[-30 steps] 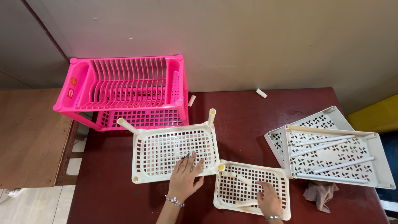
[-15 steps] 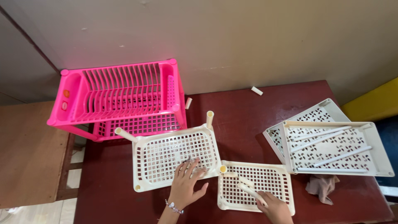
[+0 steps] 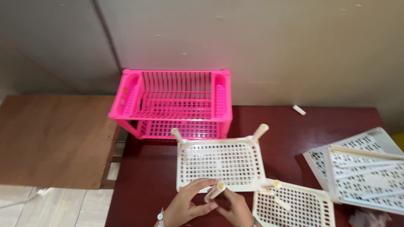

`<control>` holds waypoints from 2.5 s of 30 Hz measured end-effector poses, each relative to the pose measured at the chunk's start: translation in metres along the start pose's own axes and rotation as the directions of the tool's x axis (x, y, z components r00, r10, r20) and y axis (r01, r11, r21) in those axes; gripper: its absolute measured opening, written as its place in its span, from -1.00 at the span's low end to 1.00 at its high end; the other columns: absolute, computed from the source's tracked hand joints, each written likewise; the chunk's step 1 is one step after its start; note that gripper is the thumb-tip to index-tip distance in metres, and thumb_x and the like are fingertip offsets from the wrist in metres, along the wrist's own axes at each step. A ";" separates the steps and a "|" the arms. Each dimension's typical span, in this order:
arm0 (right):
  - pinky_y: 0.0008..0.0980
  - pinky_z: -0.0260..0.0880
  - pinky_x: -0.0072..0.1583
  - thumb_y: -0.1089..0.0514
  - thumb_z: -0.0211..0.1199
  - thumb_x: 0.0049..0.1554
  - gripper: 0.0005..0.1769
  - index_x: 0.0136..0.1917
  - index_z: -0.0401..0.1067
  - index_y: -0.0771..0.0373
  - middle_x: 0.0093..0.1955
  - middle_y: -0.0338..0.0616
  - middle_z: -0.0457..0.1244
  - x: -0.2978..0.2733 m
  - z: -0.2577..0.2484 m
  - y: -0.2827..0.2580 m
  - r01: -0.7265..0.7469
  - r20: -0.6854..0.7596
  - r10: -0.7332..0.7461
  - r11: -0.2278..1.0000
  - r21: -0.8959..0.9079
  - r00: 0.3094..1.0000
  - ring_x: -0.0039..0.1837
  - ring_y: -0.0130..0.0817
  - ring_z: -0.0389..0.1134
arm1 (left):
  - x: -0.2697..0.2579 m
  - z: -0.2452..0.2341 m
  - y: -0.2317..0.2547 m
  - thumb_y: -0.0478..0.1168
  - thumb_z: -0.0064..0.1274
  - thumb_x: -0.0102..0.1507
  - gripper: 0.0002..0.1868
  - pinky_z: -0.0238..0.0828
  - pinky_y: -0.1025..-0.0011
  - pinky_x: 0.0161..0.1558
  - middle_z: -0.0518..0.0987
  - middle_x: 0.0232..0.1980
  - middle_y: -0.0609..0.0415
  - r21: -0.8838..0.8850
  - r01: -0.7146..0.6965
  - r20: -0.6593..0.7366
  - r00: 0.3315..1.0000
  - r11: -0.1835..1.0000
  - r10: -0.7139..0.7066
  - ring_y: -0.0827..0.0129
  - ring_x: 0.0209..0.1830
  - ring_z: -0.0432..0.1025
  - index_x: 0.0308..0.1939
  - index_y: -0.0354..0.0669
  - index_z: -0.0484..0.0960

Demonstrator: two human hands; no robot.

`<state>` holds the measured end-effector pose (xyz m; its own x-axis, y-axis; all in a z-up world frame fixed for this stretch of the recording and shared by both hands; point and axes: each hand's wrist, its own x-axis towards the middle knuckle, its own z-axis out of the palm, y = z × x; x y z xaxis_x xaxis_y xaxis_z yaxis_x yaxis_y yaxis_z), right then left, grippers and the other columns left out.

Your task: The person assembles a white plastic basket by inserting short cylindrical connectors into the corner holes of two basket halves. They then attach longer rods to form the frame and stack the assembled basket on the table.

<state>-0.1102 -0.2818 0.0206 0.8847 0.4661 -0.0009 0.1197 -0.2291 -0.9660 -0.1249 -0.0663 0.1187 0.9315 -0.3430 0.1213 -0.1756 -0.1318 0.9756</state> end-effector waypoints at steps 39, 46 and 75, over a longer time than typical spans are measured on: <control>-0.14 0.43 -0.10 0.26 0.43 -0.03 -0.73 -0.08 0.42 0.27 -0.21 -0.05 0.34 0.057 0.081 0.060 0.357 0.176 -0.311 0.785 -0.506 0.934 -0.16 -0.03 0.41 | -0.041 -0.015 -0.097 -0.13 -0.10 0.44 -0.73 0.20 -0.03 0.54 0.59 -0.10 0.02 -0.143 -0.235 -0.342 0.923 0.961 0.175 0.24 -0.02 0.52 -0.05 -0.31 0.54; -0.12 0.41 -0.08 0.31 0.42 -0.12 -0.73 -0.14 0.41 0.29 -0.21 0.00 0.34 0.065 0.067 0.039 0.339 0.228 -0.269 0.866 -0.368 0.936 -0.13 0.06 0.39 | -0.041 -0.010 -0.102 -0.10 -0.13 0.48 -0.71 0.22 0.03 0.51 0.53 -0.16 0.07 -0.281 -0.247 -0.344 0.928 0.927 0.143 0.29 -0.07 0.44 -0.11 -0.29 0.53; 0.04 0.21 0.30 -0.15 0.41 0.01 -0.23 0.34 0.32 0.28 0.29 0.05 0.29 0.050 0.074 0.017 0.367 0.108 -0.394 0.674 -0.641 0.913 0.31 -0.03 0.30 | -0.039 -0.027 -0.149 -0.24 0.02 0.29 -0.64 0.07 0.48 -0.45 0.34 -0.55 0.19 -0.452 0.014 -0.188 0.976 0.892 -0.110 0.56 -0.53 0.15 -0.58 -0.30 0.39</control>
<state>-0.0967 -0.1994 -0.0150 0.7115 0.6080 0.3524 0.6943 -0.5306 -0.4862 -0.1261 -0.0087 -0.0268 0.9883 -0.1457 0.0450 0.0005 0.2983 0.9545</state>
